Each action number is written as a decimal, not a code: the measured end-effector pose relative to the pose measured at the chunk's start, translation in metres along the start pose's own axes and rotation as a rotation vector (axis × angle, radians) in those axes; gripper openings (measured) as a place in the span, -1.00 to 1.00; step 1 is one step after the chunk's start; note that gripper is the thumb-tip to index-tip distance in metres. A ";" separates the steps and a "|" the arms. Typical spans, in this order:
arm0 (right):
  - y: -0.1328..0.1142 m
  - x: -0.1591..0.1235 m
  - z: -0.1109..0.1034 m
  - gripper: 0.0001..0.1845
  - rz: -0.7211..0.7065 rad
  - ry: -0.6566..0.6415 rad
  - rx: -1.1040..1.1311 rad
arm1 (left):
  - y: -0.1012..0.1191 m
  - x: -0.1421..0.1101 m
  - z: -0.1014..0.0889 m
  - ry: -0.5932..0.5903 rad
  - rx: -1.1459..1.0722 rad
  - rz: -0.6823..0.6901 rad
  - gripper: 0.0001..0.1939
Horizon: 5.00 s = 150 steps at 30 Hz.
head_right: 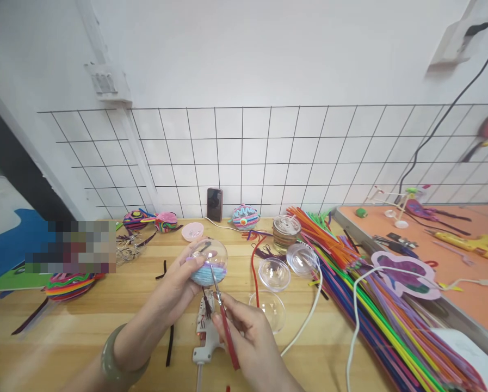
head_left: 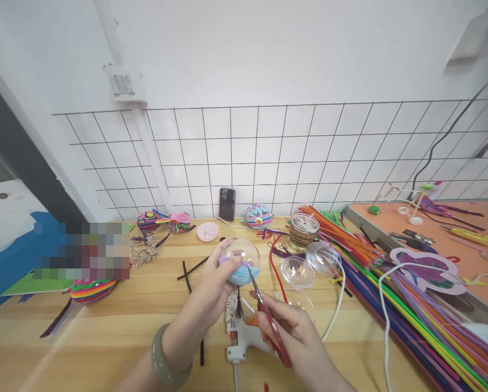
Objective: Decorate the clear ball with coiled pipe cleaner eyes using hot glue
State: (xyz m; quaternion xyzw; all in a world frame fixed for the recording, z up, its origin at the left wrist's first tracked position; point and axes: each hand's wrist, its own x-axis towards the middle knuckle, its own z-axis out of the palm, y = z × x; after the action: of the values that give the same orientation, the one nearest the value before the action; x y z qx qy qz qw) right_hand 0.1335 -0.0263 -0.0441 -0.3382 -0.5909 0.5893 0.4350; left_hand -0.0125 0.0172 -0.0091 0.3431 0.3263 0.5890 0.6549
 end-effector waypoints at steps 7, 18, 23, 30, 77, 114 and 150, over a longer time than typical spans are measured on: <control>0.004 0.000 0.001 -0.62 0.060 -0.017 0.147 | -0.002 0.001 0.000 0.026 -0.020 0.031 -0.43; 0.010 0.000 0.001 -0.66 0.083 -0.134 0.668 | -0.005 -0.002 0.006 -0.019 -0.080 0.009 -0.51; 0.010 -0.002 0.000 -0.68 0.076 -0.214 0.775 | -0.007 -0.006 0.008 -0.035 -0.130 -0.028 -0.53; 0.012 -0.004 -0.003 -0.69 0.086 -0.262 0.837 | -0.006 -0.008 0.011 -0.082 -0.173 -0.030 -0.52; 0.011 -0.007 -0.003 -0.67 0.129 -0.227 0.817 | -0.011 -0.011 0.016 -0.058 -0.224 -0.007 -0.51; 0.012 -0.007 -0.002 -0.66 0.142 -0.238 0.825 | -0.011 -0.011 0.014 -0.075 -0.226 0.021 -0.53; 0.013 -0.008 -0.002 -0.68 0.104 -0.283 0.871 | -0.010 -0.013 0.016 -0.067 -0.236 0.008 -0.48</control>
State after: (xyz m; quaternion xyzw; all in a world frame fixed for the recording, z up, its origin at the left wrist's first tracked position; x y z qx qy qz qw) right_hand 0.1369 -0.0316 -0.0584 -0.0694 -0.3241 0.8440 0.4217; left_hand 0.0049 0.0023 -0.0089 0.2846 0.2314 0.6140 0.6989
